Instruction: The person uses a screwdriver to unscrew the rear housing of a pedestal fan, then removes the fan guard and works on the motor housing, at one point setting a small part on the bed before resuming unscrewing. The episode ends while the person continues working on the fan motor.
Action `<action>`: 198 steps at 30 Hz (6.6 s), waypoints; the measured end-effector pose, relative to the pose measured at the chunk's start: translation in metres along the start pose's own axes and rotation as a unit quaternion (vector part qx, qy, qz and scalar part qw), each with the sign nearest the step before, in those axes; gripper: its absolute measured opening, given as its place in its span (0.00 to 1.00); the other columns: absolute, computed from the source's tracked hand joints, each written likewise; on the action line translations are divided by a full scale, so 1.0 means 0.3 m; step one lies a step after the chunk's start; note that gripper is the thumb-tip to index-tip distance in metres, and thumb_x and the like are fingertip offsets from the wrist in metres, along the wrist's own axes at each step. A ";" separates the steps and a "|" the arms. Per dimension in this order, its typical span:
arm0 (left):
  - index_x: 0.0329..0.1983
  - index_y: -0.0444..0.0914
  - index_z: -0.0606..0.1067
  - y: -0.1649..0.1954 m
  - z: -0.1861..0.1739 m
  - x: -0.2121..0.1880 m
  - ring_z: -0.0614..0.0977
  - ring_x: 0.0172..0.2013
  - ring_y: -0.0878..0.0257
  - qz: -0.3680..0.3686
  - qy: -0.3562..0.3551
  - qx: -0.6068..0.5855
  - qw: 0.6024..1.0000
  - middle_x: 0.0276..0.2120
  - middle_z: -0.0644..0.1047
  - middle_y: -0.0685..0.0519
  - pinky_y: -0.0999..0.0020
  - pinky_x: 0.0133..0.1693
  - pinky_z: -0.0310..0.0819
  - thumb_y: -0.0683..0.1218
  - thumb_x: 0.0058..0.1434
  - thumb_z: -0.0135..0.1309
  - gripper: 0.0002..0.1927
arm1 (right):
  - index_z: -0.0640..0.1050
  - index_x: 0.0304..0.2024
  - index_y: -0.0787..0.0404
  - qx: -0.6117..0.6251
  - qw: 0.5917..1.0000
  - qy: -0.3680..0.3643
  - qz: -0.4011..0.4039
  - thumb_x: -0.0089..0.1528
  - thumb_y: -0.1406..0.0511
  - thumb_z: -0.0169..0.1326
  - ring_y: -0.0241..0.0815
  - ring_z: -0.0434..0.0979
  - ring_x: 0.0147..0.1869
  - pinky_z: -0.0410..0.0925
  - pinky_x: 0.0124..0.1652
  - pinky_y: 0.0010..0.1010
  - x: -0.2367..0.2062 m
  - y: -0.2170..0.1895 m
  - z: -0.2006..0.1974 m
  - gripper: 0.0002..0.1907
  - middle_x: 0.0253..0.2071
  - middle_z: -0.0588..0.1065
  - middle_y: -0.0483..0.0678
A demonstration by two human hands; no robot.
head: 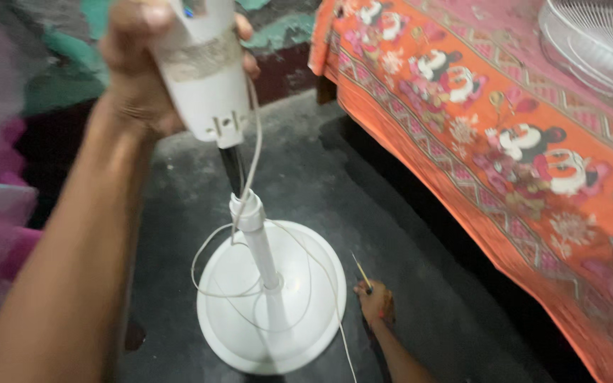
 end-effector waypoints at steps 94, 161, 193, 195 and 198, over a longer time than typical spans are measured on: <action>0.66 0.35 0.64 0.336 0.267 -0.122 0.86 0.49 0.58 0.167 0.230 0.493 0.822 0.48 0.83 0.43 0.61 0.50 0.81 0.47 0.55 0.67 0.37 | 0.77 0.47 0.61 0.257 0.838 0.002 -0.481 0.69 0.62 0.50 0.35 0.70 0.29 0.65 0.30 0.26 -0.577 -1.453 -0.960 0.10 0.29 0.74 0.43; 0.64 0.35 0.66 0.222 0.233 -0.101 0.82 0.50 0.61 0.140 0.231 0.395 0.878 0.49 0.79 0.47 0.63 0.52 0.79 0.48 0.60 0.64 0.32 | 0.81 0.40 0.65 0.141 0.714 0.188 -0.660 0.58 0.70 0.61 0.49 0.83 0.37 0.73 0.36 0.35 -0.724 -1.435 -1.010 0.08 0.36 0.80 0.52; 0.71 0.36 0.55 0.281 0.384 -0.126 0.79 0.55 0.52 0.186 0.359 0.447 0.798 0.57 0.74 0.40 0.58 0.55 0.74 0.43 0.56 0.65 0.43 | 0.82 0.33 0.65 0.112 0.846 0.099 -0.512 0.59 0.65 0.57 0.54 0.83 0.32 0.72 0.35 0.41 -0.619 -1.542 -0.978 0.09 0.28 0.78 0.61; 0.76 0.40 0.41 0.263 0.414 -0.137 0.80 0.55 0.53 0.185 0.366 0.364 0.836 0.60 0.73 0.40 0.60 0.56 0.73 0.43 0.55 0.62 0.54 | 0.83 0.32 0.65 0.116 0.848 0.082 -0.510 0.60 0.64 0.57 0.50 0.82 0.30 0.71 0.33 0.39 -0.594 -1.563 -0.982 0.10 0.27 0.78 0.60; 0.66 0.38 0.64 0.279 0.472 -0.169 0.69 0.67 0.44 0.274 0.419 0.390 0.773 0.70 0.62 0.31 0.56 0.63 0.64 0.38 0.55 0.65 0.36 | 0.83 0.29 0.65 0.153 0.851 0.016 -0.502 0.63 0.62 0.57 0.40 0.74 0.25 0.64 0.25 0.34 -0.557 -1.576 -0.973 0.13 0.24 0.76 0.52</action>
Point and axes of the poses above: each hand's wrist, its own x-axis towards the middle knuckle, its own z-axis out of the palm, y = z × x, the point moved 6 cm from there along x, towards the middle knuckle
